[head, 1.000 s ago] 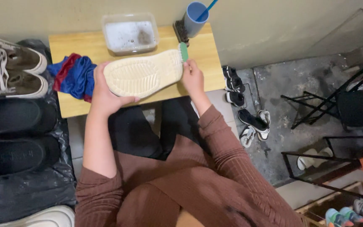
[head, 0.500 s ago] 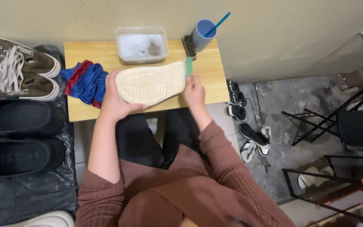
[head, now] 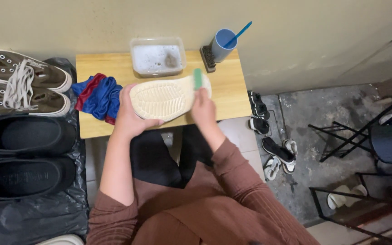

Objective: The person scrubs a white clog-style shoe with a green brush, repeatedly dipping the brush into a container of soapy water. They clean the upper, sole, and sides of the shoe, turning it over to reach different areas. The person continues scrubbing the shoe throughout the clip.

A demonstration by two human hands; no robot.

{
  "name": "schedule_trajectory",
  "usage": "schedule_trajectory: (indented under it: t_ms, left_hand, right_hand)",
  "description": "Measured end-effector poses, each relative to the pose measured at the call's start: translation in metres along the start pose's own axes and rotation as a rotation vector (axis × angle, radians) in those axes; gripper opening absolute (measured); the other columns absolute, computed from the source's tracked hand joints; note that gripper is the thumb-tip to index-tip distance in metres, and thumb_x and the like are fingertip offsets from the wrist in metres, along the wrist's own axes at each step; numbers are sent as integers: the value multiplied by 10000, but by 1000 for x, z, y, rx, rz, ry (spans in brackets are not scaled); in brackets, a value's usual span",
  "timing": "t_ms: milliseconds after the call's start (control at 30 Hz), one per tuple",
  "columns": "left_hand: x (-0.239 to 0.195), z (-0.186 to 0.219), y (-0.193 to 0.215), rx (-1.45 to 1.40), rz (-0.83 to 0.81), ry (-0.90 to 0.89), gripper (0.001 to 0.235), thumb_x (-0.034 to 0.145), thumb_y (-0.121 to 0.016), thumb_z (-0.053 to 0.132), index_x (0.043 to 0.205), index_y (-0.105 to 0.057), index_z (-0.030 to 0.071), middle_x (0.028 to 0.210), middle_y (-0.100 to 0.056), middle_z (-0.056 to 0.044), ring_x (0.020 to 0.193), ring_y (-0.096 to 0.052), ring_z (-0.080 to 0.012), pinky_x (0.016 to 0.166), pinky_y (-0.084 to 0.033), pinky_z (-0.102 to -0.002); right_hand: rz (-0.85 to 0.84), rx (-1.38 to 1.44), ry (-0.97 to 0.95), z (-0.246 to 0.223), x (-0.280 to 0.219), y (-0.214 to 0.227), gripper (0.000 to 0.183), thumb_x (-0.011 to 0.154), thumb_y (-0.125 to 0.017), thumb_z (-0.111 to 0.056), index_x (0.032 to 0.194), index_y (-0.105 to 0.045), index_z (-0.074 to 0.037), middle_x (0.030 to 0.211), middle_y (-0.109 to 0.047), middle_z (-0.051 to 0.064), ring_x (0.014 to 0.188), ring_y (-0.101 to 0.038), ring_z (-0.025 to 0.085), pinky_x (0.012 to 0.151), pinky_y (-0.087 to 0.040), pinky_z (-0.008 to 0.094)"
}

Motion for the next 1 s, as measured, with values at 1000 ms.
schedule_trajectory:
  t_ms: [1000]
  left_hand:
    - [-8, 17, 0, 6, -10, 64, 1248, 465, -1013, 151, 1477, -284, 148, 1520, -413, -190, 1451, -400, -405, 1249, -297, -511]
  right_hand:
    - [-6, 165, -202, 123, 50, 26, 155, 994, -601, -401, 1024, -676, -269, 767, -727, 150, 890, -742, 343, 845, -567, 462]
Point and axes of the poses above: each hand's wrist, its own x-axis towards the middle knuckle, its own y-axis out of the back of the hand, z = x × y, the point moved 6 cm from there along x, towards the middle knuckle
